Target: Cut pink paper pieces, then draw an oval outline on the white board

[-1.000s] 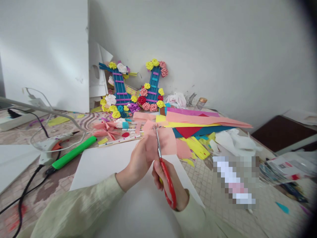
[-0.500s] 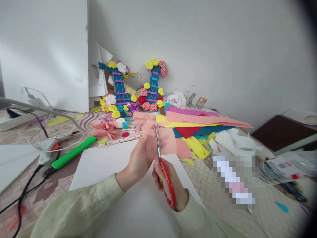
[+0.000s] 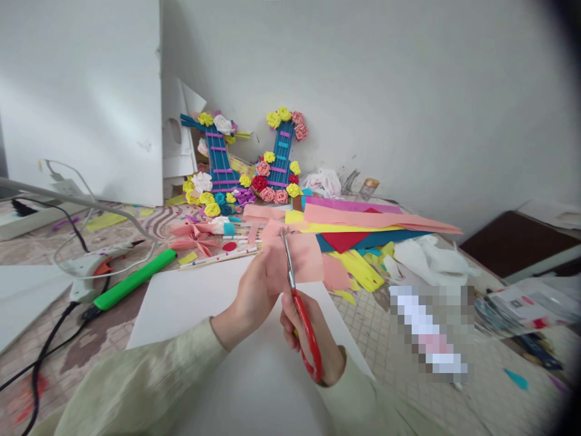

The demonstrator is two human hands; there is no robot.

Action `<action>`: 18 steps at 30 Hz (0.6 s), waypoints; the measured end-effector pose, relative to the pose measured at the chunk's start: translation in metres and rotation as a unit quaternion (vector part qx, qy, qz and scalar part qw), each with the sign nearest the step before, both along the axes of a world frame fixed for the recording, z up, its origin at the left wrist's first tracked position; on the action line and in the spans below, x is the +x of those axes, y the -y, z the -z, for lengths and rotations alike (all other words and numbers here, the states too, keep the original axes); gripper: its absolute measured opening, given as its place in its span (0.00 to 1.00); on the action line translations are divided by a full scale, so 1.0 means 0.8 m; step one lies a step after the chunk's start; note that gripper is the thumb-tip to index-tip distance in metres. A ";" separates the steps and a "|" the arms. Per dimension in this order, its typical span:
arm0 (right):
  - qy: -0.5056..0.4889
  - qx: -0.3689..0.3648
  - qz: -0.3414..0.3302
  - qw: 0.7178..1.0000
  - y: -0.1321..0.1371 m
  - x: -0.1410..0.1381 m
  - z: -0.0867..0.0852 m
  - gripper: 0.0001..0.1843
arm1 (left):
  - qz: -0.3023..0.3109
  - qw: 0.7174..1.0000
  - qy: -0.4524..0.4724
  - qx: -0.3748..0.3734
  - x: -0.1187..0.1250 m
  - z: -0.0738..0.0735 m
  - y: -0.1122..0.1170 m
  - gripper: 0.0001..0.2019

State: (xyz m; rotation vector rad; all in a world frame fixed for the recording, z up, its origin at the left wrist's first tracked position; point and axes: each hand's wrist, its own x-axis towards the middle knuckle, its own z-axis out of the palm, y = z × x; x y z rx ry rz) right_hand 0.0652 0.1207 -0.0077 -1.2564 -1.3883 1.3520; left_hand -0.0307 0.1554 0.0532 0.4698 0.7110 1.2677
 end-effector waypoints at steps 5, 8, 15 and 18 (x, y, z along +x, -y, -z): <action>-0.003 -0.006 0.002 1.000 0.000 0.001 0.000 0.22 | -0.008 0.999 0.001 -0.036 0.000 -0.002 0.000 0.16; -0.008 -0.007 0.000 1.000 0.000 0.001 -0.003 0.22 | -0.003 0.999 0.003 -0.034 0.000 -0.002 -0.001 0.17; -0.020 -0.020 -0.001 1.000 -0.001 0.001 -0.003 0.22 | -0.001 0.999 0.005 -0.033 0.000 0.002 -0.001 0.17; -0.020 -0.018 0.000 1.000 -0.001 0.001 -0.001 0.22 | -0.010 0.999 0.002 -0.037 0.000 0.004 -0.002 0.16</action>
